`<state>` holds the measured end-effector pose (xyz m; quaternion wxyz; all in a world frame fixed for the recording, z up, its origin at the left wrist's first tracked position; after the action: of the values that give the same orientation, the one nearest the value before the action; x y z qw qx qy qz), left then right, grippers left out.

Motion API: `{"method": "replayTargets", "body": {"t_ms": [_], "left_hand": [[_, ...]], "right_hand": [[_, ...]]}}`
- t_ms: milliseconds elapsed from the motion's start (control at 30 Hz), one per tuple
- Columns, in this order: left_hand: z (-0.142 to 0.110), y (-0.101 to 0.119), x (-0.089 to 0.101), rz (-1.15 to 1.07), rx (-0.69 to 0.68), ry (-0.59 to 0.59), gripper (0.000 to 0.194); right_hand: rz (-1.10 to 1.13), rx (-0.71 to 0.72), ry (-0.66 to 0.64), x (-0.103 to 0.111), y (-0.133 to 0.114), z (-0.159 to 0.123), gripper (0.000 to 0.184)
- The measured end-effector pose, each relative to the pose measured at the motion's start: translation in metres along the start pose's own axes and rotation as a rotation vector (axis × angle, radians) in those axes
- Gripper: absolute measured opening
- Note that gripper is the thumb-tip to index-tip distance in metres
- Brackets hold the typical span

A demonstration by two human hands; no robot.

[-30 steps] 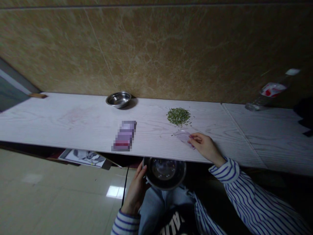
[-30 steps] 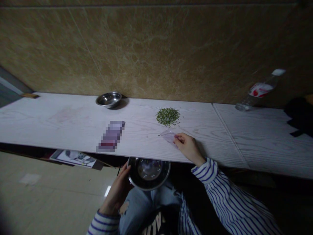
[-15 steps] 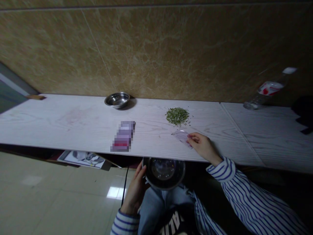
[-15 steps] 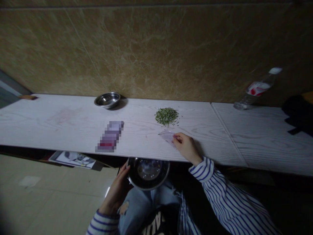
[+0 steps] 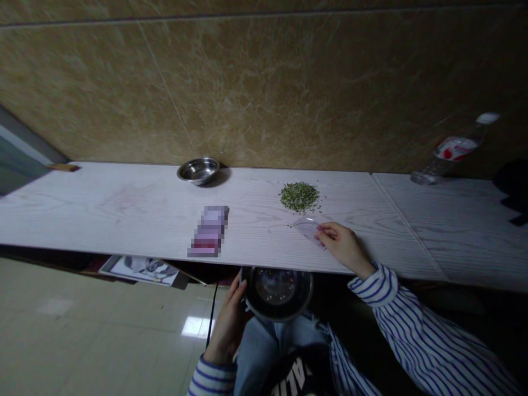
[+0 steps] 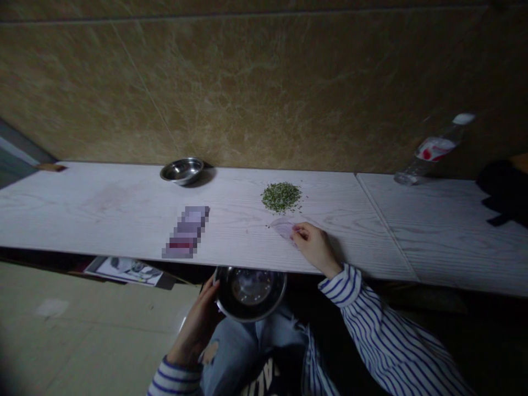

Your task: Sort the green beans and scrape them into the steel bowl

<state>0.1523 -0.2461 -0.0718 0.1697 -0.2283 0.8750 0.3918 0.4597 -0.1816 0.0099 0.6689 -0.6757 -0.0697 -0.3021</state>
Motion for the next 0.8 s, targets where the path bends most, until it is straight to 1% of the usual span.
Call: {"method": "replayTargets", "body": {"t_ms": [167, 300, 500, 700, 800], "left_hand": [[-0.001, 0.001, 0.002, -0.003, -0.004, 0.011, 0.059], [0.000, 0.001, 0.000, -0.003, -0.001, 0.009, 0.057], [-0.001, 0.001, -0.001, -0.007, -0.003, 0.001, 0.058], [-0.001, 0.001, 0.001, -0.009, -0.007, -0.001, 0.058], [0.000, 0.002, 0.000, -0.003, -0.005, -0.004, 0.058]], "right_hand": [[-0.005, -0.012, 0.002, 0.001, 0.008, -0.002, 0.016], [-0.019, 0.004, 0.013, -0.004, 0.009, 0.000, 0.017], [-0.034, 0.023, -0.002, -0.014, 0.005, 0.003, 0.019], [0.054, -0.021, -0.008, -0.010, 0.002, -0.002, 0.018], [0.055, -0.016, -0.025, -0.011, -0.001, -0.004, 0.019]]}}
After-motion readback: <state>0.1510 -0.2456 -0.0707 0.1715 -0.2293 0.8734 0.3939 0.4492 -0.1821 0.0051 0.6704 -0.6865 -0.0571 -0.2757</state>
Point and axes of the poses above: each hand's wrist, its own z-axis towards the middle knuckle, its own x-axis out of the back of the hand, y = z × x, the point moved 7 cm from there along z, towards the middle knuckle, and after that the axes turned 9 degrees about -z, right-handed, at the moved point
